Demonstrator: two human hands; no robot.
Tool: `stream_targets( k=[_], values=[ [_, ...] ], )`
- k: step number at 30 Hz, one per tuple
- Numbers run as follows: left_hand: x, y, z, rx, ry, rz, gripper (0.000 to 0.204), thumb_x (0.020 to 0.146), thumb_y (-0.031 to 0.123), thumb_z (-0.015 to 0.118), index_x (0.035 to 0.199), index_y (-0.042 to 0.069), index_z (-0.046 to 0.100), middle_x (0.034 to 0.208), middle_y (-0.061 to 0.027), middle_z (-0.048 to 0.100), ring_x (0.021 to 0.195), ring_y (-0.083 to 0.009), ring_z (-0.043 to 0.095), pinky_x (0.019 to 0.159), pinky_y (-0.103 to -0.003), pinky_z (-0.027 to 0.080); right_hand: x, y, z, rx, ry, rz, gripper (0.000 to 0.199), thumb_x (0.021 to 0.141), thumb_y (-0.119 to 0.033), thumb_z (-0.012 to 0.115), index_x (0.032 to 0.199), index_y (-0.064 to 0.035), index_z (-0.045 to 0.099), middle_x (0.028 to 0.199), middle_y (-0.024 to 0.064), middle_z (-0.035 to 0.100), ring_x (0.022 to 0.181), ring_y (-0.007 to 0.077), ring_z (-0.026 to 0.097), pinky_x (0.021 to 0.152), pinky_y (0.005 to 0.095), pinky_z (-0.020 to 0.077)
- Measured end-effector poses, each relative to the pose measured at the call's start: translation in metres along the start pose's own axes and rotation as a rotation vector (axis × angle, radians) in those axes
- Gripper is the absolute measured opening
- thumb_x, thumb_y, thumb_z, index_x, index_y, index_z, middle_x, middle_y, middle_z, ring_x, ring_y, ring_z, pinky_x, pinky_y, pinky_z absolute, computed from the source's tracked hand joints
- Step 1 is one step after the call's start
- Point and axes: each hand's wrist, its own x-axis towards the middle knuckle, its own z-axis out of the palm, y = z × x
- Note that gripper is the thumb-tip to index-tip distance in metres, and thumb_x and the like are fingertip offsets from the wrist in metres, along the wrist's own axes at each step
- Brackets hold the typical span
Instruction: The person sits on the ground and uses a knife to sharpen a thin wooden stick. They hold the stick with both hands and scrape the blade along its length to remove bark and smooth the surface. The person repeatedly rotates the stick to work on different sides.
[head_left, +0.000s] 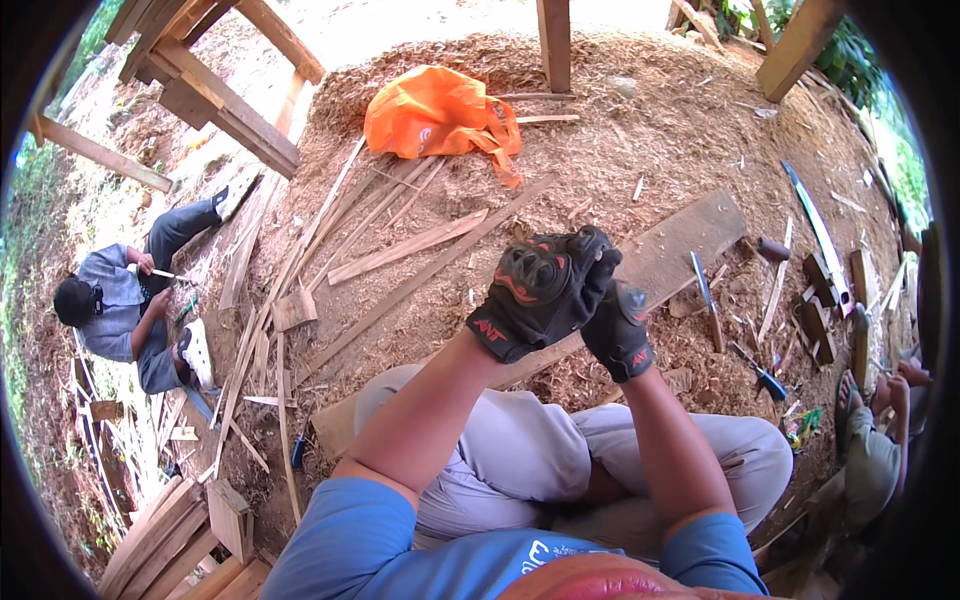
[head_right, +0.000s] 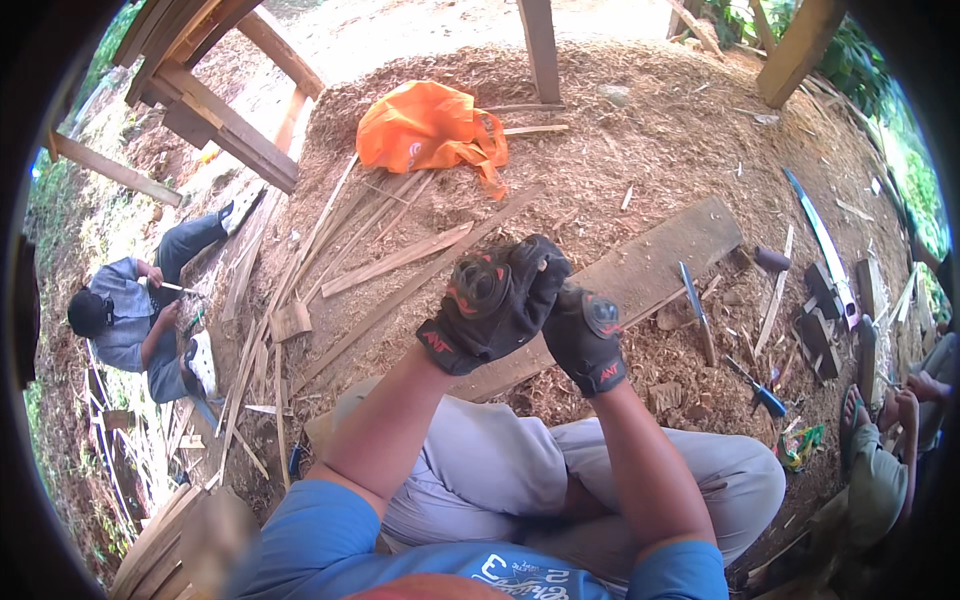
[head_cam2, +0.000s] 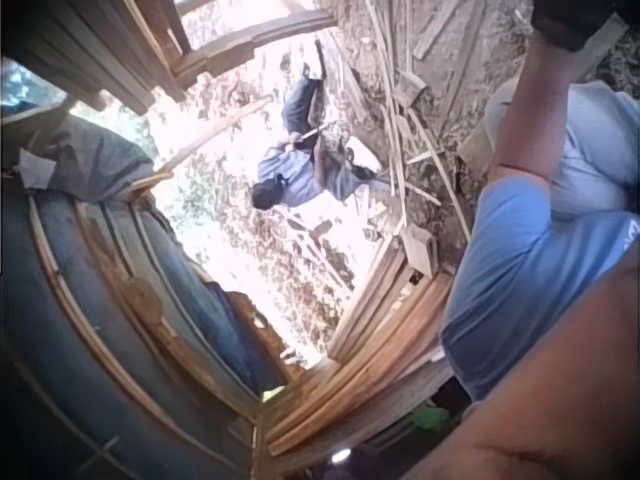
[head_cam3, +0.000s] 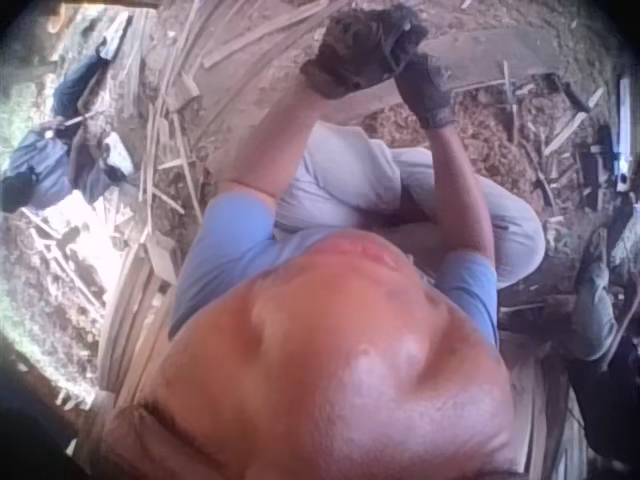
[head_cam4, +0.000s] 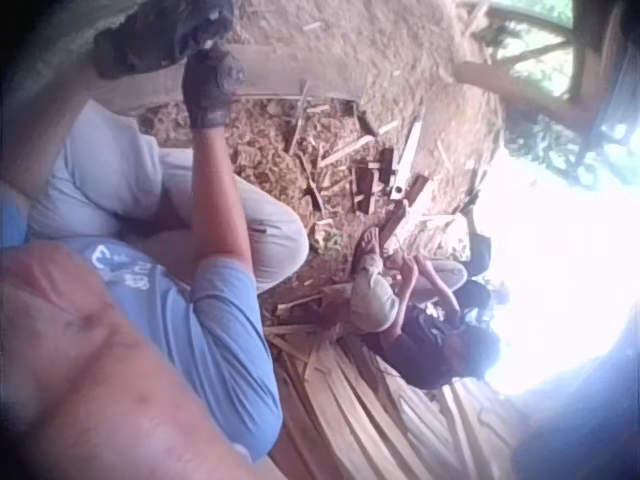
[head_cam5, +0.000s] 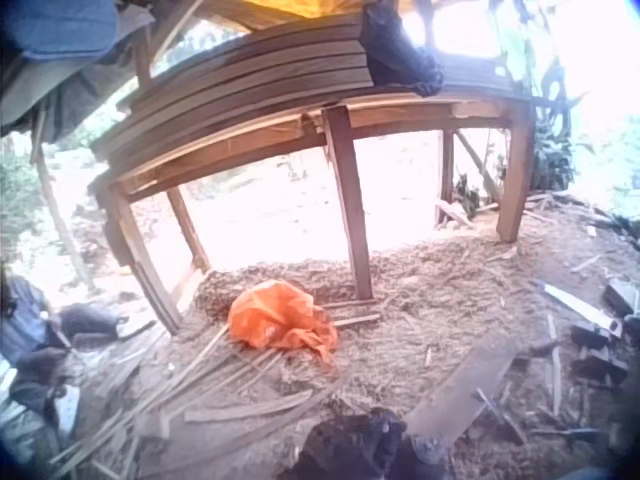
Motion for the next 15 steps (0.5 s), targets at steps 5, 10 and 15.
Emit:
stream_targets(
  k=[5, 10, 15],
  values=[
    [-0.006, -0.007, 0.002, -0.009, -0.041, 0.036, 0.012, 0.104, 0.019, 0.061, 0.104, 0.008, 0.065, 0.097, -0.0125, 0.07, 0.085, -0.0334, 0.07, 0.073, -0.047, 0.056, 0.004, -0.018, -0.003, -0.247, -0.176, 0.142, 0.028, 0.098, -0.032, 0.066, 0.092, -0.0062, 0.074, 0.084, 0.0181, 0.072, 0.082, 0.0396, 0.071, 0.071, 0.0471, 0.0543],
    [-0.006, -0.008, 0.007, -0.13, -0.103, -0.132, 0.01, 0.103, 0.017, 0.06, 0.1, 0.008, 0.064, 0.092, -0.012, 0.069, 0.079, -0.0353, 0.069, 0.069, -0.048, 0.057, 0.0, -0.005, -0.004, -0.261, -0.074, 0.086, 0.023, 0.098, -0.033, 0.065, 0.1, -0.0122, 0.075, 0.086, 0.0195, 0.071, 0.082, 0.0383, 0.071, 0.068, 0.0466, 0.0538],
    [0.001, -0.002, 0.004, 0.026, 0.041, 0.07, 0.01, 0.103, 0.018, 0.061, 0.1, 0.009, 0.064, 0.089, -0.0123, 0.069, 0.077, -0.0347, 0.069, 0.067, -0.047, 0.056, 0.003, -0.014, -0.002, -0.212, -0.1, 0.109, 0.02, 0.096, -0.028, 0.068, 0.105, -0.0116, 0.075, 0.087, 0.0181, 0.073, 0.079, 0.0385, 0.072, 0.068, 0.0454, 0.0542]
  ],
)
